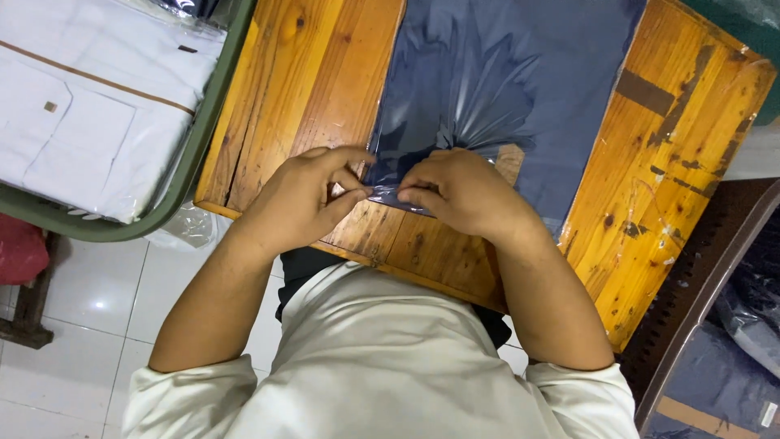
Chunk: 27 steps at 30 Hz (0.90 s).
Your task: Placing a folded blue shirt into a clear plastic bag and smoothing it out for final packaging.
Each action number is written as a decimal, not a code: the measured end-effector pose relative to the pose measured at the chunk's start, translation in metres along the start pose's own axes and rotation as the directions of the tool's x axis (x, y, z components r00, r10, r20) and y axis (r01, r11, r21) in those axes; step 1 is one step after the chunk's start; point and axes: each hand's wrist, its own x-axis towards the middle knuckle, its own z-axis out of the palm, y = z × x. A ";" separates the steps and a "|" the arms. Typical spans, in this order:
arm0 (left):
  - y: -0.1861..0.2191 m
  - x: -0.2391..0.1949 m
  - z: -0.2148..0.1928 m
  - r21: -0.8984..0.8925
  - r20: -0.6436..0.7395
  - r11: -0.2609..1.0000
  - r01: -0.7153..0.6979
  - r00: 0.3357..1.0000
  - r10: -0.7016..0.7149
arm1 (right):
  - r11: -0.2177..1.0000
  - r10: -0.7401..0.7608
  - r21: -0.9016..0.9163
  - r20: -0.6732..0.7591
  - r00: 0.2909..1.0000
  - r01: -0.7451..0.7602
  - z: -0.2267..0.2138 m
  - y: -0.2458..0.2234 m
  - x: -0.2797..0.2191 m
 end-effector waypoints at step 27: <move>-0.006 0.010 0.020 0.239 -0.157 0.880 0.410 0.911 -0.381 | 0.988 0.100 -0.107 -0.091 0.991 -0.110 0.008 0.007 0.005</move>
